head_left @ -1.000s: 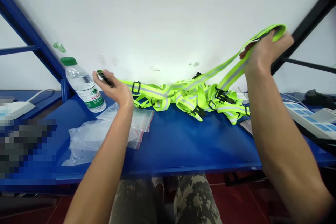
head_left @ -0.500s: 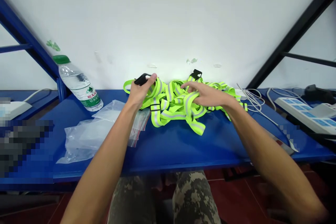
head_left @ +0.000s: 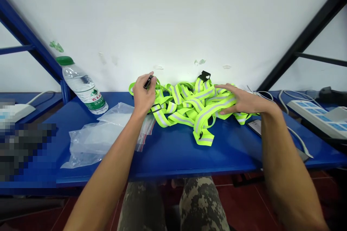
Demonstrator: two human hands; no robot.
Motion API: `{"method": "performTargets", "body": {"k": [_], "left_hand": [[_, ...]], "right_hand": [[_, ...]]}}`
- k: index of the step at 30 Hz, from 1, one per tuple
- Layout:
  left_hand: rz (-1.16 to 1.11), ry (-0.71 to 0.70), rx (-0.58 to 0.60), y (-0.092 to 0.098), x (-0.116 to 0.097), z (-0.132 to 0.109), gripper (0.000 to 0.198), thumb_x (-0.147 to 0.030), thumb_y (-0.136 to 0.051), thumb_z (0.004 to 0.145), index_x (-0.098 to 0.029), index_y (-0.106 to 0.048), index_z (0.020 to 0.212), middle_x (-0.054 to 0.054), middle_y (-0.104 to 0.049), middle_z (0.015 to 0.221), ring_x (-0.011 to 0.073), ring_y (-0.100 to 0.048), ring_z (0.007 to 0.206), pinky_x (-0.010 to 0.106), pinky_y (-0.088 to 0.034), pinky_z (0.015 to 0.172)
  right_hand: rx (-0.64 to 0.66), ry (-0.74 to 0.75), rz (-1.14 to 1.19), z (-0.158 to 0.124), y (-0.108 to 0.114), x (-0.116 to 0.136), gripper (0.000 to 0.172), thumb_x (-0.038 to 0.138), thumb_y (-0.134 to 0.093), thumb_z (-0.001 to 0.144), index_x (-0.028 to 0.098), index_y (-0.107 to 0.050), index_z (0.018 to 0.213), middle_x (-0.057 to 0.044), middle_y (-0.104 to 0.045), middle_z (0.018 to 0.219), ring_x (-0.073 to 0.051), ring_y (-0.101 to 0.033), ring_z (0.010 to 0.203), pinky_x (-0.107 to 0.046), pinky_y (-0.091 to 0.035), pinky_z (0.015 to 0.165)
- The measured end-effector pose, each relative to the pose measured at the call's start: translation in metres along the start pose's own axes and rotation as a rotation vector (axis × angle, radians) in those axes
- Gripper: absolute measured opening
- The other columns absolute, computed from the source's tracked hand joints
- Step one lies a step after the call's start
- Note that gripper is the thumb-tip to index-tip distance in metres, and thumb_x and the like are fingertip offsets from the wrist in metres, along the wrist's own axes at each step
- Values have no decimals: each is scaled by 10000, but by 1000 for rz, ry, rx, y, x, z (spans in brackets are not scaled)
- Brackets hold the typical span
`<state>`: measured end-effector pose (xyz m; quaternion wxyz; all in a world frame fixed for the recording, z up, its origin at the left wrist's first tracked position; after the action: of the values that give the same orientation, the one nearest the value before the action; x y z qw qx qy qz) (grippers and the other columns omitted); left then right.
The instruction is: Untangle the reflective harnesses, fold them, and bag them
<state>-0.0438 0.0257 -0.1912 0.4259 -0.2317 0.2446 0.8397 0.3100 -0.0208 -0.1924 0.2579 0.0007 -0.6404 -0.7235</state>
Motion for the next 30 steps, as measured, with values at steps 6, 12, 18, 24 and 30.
{"method": "performTargets", "body": {"k": [6, 12, 18, 24, 30], "left_hand": [[2, 35, 88, -9, -23, -12, 251, -262, -552, 913, -141, -711, 1066, 90, -737, 1063, 201, -679, 988, 316, -500, 953], [-6, -24, 436, -33, -41, -32, 221, -259, -567, 873, -150, -738, 959, 60, -756, 934, 193, -685, 847, 297, -519, 808], [-16, 17, 601, -43, -51, -47, 353, -437, -708, 784, -174, -731, 1018, 57, -752, 963, 217, -676, 881, 318, -510, 809], [-158, 66, 694, -52, -51, -52, 325, -309, -676, 785, -149, -728, 1063, 67, -749, 997, 213, -681, 904, 308, -513, 816], [-197, 230, 604, -46, -36, -40, 304, -376, -730, 756, -164, -755, 972, 28, -694, 782, 169, -604, 673, 283, -473, 620]], "right_hand": [[-22, -184, -44, 7, -6, -29, 534, 173, -715, 655, 214, -650, 1184, -126, -703, 1099, -364, -656, 1018, -512, -512, 899], [-321, -118, -106, 26, 9, 19, 167, 253, -646, 771, 197, -725, 907, -113, -732, 902, -336, -667, 900, -487, -509, 812], [-352, 57, 257, 45, -18, 69, 193, 328, -699, 785, 186, -745, 907, -78, -752, 930, -241, -687, 896, -377, -536, 800], [-300, 196, 548, 47, -48, 89, 308, 389, -759, 747, 178, -739, 971, -62, -747, 942, -221, -682, 885, -353, -533, 778], [-375, 104, 710, 41, -35, 62, 457, 540, -761, 728, 199, -705, 1028, -94, -696, 1146, -248, -642, 1066, -452, -515, 966]]}}
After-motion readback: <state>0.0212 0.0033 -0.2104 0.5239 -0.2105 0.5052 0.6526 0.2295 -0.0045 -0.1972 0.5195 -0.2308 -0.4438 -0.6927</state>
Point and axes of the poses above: each hand's wrist, its own z-axis towards the middle knuckle, its own y-axis out of the back of the hand, x = y × z, the point moved 4 cm from there along z, towards the middle knuckle
